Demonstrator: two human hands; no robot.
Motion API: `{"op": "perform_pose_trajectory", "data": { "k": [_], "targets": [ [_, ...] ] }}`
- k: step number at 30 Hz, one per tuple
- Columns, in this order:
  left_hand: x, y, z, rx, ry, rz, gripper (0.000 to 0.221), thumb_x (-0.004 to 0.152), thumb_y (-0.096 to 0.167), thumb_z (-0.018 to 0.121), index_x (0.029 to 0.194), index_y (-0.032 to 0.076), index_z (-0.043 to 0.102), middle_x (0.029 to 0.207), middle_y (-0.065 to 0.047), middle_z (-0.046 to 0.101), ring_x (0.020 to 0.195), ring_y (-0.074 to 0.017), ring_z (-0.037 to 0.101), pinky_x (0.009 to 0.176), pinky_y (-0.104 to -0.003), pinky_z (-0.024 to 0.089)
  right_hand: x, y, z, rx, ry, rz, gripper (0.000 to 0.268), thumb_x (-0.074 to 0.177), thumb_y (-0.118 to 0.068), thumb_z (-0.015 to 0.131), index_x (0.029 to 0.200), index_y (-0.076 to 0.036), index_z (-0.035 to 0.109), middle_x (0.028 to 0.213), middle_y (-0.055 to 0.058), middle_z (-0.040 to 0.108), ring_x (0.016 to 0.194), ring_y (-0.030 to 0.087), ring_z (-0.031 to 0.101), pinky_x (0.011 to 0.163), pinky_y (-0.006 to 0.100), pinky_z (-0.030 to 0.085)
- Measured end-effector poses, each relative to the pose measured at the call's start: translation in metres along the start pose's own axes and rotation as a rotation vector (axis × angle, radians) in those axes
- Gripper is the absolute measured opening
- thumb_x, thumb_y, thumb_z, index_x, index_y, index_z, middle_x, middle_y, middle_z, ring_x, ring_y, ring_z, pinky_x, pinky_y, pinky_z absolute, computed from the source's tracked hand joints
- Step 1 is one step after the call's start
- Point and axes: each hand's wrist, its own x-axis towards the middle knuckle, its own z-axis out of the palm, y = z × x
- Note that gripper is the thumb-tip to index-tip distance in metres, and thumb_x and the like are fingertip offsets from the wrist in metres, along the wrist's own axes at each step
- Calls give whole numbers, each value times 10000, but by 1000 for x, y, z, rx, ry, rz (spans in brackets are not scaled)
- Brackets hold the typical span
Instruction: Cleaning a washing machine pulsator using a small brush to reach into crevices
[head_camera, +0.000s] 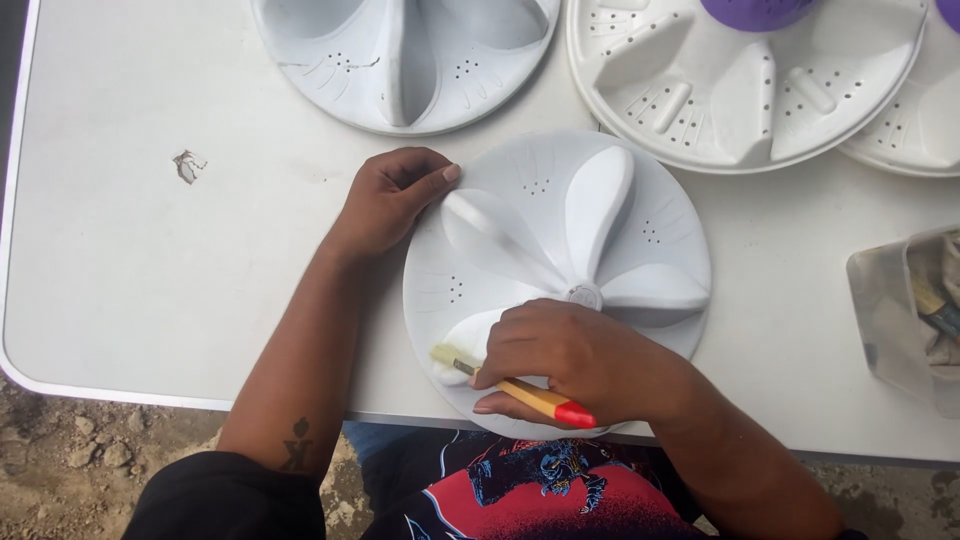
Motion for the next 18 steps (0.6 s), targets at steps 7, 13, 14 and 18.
{"op": "perform_pose_trajectory", "data": {
  "k": [7,13,14,18],
  "targets": [
    [-1,-3,2,-94,6,-14,202,968,264,711,869,88,717,770,43,650,740,-69,589,661,-218,495,1,5,-14,-389,302,153,109,945,-201,752,923,-115,689,846,-40,719,778,197,627,727,354,455],
    [0,-15,2,-139,-15,49,176,1007,199,683,1037,38,747,829,-122,693,830,-195,667,792,-377,561,8,12,-13,32,150,186,76,913,-127,742,859,-88,706,701,105,708,669,341,719,634,445,554],
    [1,-16,1,-131,-9,52,180,1009,197,679,1040,33,746,826,-128,690,826,-200,667,787,-382,561,8,18,-11,-81,196,194,69,914,-116,740,865,-93,696,692,92,686,664,318,707,636,432,548],
    [1,0,1,-69,12,-53,186,961,252,720,889,82,737,798,34,676,756,-69,596,671,-224,505,10,4,-9,34,-34,46,128,963,-196,735,908,-95,679,762,0,672,669,220,595,643,344,473]
  ]
}}
